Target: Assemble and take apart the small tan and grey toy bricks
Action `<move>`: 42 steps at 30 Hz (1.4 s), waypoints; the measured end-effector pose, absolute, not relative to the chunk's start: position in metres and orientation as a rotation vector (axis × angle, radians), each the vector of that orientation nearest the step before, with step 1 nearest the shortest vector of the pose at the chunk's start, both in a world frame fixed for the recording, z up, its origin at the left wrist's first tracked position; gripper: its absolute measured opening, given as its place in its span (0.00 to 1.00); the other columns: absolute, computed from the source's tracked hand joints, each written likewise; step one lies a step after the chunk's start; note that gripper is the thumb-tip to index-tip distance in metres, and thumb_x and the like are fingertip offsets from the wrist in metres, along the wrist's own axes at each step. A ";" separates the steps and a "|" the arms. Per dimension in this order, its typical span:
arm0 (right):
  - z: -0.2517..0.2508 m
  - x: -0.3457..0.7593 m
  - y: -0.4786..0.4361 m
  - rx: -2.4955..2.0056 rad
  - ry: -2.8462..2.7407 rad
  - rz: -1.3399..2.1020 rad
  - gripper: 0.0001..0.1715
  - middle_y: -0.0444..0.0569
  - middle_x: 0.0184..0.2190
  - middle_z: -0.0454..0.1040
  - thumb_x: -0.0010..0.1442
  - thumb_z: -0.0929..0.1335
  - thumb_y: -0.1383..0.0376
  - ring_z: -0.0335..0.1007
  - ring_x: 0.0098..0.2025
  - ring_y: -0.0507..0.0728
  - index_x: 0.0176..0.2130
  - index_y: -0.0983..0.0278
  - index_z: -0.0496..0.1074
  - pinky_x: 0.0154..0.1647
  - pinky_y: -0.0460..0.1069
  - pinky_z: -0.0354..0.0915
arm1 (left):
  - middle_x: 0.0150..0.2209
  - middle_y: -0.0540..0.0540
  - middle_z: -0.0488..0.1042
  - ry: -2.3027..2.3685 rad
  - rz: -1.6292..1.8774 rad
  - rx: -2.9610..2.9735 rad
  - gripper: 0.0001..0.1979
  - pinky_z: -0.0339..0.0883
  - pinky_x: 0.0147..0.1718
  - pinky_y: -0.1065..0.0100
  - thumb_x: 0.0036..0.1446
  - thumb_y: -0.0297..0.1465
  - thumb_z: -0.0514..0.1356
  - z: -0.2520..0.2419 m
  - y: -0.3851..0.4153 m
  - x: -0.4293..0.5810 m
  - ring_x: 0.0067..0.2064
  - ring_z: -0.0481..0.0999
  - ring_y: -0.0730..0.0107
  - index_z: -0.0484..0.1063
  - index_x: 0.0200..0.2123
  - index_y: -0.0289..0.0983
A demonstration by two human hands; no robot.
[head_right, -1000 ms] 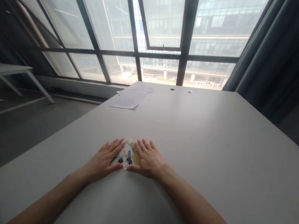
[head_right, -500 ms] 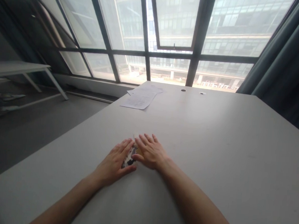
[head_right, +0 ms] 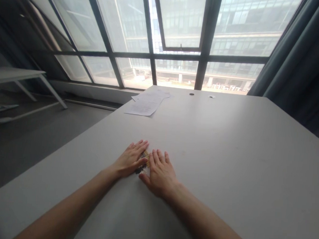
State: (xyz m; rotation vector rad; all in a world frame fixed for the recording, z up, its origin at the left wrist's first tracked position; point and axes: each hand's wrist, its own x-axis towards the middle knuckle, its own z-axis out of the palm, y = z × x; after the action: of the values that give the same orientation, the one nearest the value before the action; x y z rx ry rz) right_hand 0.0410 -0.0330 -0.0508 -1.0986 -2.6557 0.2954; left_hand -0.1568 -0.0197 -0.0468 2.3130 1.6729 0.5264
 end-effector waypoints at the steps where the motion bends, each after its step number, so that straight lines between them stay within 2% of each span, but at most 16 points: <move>1: -0.051 0.040 -0.031 -1.124 -2.648 0.294 0.44 0.62 0.67 0.47 0.65 0.53 0.45 0.37 0.69 0.67 0.66 0.74 0.49 0.67 0.63 0.35 | 0.63 0.37 0.59 1.662 0.610 2.263 0.36 0.39 0.64 0.46 0.58 0.54 0.49 -0.048 -0.017 -0.154 0.66 0.52 0.52 0.60 0.61 0.37; 5: -0.051 0.034 -0.018 -1.186 -2.635 0.279 0.40 0.62 0.67 0.48 0.67 0.53 0.48 0.39 0.69 0.67 0.66 0.73 0.50 0.66 0.65 0.35 | 0.58 0.37 0.67 1.639 0.854 2.137 0.35 0.50 0.62 0.51 0.58 0.55 0.49 -0.047 -0.012 -0.148 0.62 0.62 0.53 0.65 0.57 0.35; 9: -0.046 0.034 -0.011 -1.179 -2.593 0.271 0.38 0.62 0.66 0.50 0.66 0.55 0.50 0.41 0.68 0.67 0.65 0.73 0.51 0.66 0.65 0.36 | 0.56 0.38 0.68 1.612 1.126 1.954 0.36 0.59 0.58 0.56 0.57 0.57 0.47 -0.044 -0.017 -0.152 0.58 0.68 0.55 0.65 0.56 0.35; 12: -0.042 0.045 -0.018 -1.154 -2.458 0.313 0.38 0.61 0.66 0.53 0.66 0.58 0.52 0.45 0.67 0.65 0.65 0.73 0.52 0.67 0.61 0.40 | 0.56 0.36 0.69 1.620 1.347 1.725 0.36 0.59 0.57 0.54 0.60 0.56 0.44 -0.046 -0.028 -0.157 0.58 0.67 0.54 0.64 0.56 0.34; 15: -0.044 0.074 -0.033 -1.090 -2.256 0.476 0.36 0.60 0.64 0.57 0.66 0.58 0.52 0.51 0.65 0.62 0.64 0.70 0.54 0.65 0.57 0.50 | 0.55 0.35 0.69 1.572 1.498 1.515 0.34 0.59 0.58 0.55 0.60 0.55 0.44 -0.051 -0.045 -0.160 0.57 0.68 0.55 0.65 0.54 0.33; 18: -0.054 0.120 -0.049 -1.108 -1.928 0.608 0.36 0.59 0.63 0.59 0.66 0.56 0.49 0.54 0.65 0.62 0.64 0.66 0.54 0.63 0.59 0.54 | 0.57 0.34 0.67 1.520 1.617 1.331 0.37 0.60 0.58 0.53 0.59 0.58 0.42 -0.054 -0.061 -0.163 0.58 0.68 0.54 0.63 0.56 0.34; 21: -0.060 0.178 -0.062 -1.163 -1.609 0.668 0.36 0.62 0.62 0.60 0.67 0.53 0.49 0.59 0.62 0.63 0.65 0.66 0.49 0.60 0.61 0.59 | 0.62 0.33 0.61 1.508 1.748 1.178 0.42 0.55 0.60 0.50 0.56 0.61 0.38 -0.045 -0.075 -0.163 0.62 0.63 0.52 0.57 0.61 0.36; 23: -0.054 0.216 -0.071 -1.208 -1.458 0.562 0.35 0.63 0.63 0.57 0.68 0.49 0.51 0.58 0.63 0.64 0.66 0.67 0.45 0.59 0.63 0.59 | 0.64 0.35 0.57 1.473 1.861 1.202 0.43 0.50 0.62 0.51 0.56 0.61 0.38 -0.029 -0.087 -0.157 0.64 0.59 0.52 0.55 0.63 0.37; 25: -0.038 0.248 -0.084 -1.165 -1.427 0.389 0.37 0.63 0.65 0.52 0.68 0.45 0.50 0.53 0.65 0.66 0.68 0.66 0.40 0.59 0.65 0.58 | 0.65 0.39 0.55 1.394 1.896 1.503 0.42 0.47 0.64 0.52 0.57 0.60 0.40 -0.007 -0.102 -0.144 0.66 0.54 0.53 0.53 0.64 0.40; 27: -0.017 0.269 -0.101 -1.047 -1.564 0.243 0.43 0.60 0.68 0.46 0.65 0.44 0.44 0.45 0.67 0.68 0.68 0.65 0.39 0.62 0.67 0.52 | 0.68 0.43 0.48 1.345 1.691 2.000 0.43 0.42 0.65 0.52 0.56 0.61 0.40 0.015 -0.118 -0.123 0.68 0.46 0.52 0.46 0.67 0.43; 30: 0.001 0.278 -0.128 -0.949 -2.164 0.187 0.51 0.55 0.69 0.45 0.58 0.51 0.35 0.37 0.69 0.70 0.68 0.62 0.45 0.66 0.66 0.42 | 0.69 0.41 0.39 1.199 0.962 2.707 0.48 0.33 0.65 0.46 0.53 0.62 0.43 0.028 -0.136 -0.086 0.69 0.40 0.46 0.36 0.68 0.41; 32: -0.002 0.275 -0.140 -0.907 -2.567 0.174 0.56 0.54 0.68 0.46 0.54 0.57 0.33 0.37 0.69 0.70 0.68 0.61 0.44 0.67 0.66 0.38 | 0.69 0.38 0.38 1.093 0.500 2.856 0.51 0.34 0.65 0.46 0.52 0.62 0.45 0.019 -0.140 -0.066 0.69 0.40 0.45 0.30 0.68 0.38; 34: -0.013 0.271 -0.147 -0.931 -2.803 0.252 0.57 0.54 0.68 0.45 0.54 0.60 0.35 0.38 0.69 0.69 0.69 0.62 0.41 0.67 0.66 0.38 | 0.69 0.38 0.38 1.023 0.193 2.844 0.51 0.36 0.65 0.49 0.53 0.61 0.48 0.000 -0.139 -0.055 0.69 0.41 0.48 0.30 0.68 0.38; 38: -0.032 0.269 -0.149 -1.010 -2.901 0.425 0.57 0.55 0.68 0.42 0.55 0.60 0.36 0.39 0.69 0.68 0.69 0.63 0.38 0.67 0.66 0.40 | 0.69 0.38 0.37 1.019 -0.014 2.745 0.50 0.35 0.65 0.49 0.54 0.60 0.48 -0.027 -0.131 -0.052 0.69 0.39 0.50 0.31 0.68 0.39; 42: -0.031 0.270 -0.149 -1.019 -2.874 0.452 0.56 0.57 0.68 0.44 0.56 0.61 0.37 0.40 0.68 0.69 0.69 0.63 0.39 0.67 0.67 0.39 | 0.69 0.38 0.36 1.040 -0.050 2.706 0.49 0.33 0.65 0.50 0.54 0.60 0.47 -0.026 -0.130 -0.055 0.69 0.38 0.52 0.33 0.68 0.38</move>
State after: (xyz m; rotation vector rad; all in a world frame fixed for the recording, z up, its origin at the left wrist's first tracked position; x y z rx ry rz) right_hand 0.2703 -0.1488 -0.0315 -1.0186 -2.8736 0.4525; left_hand -0.0548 -0.1301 -0.0258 2.7063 1.0402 -0.0500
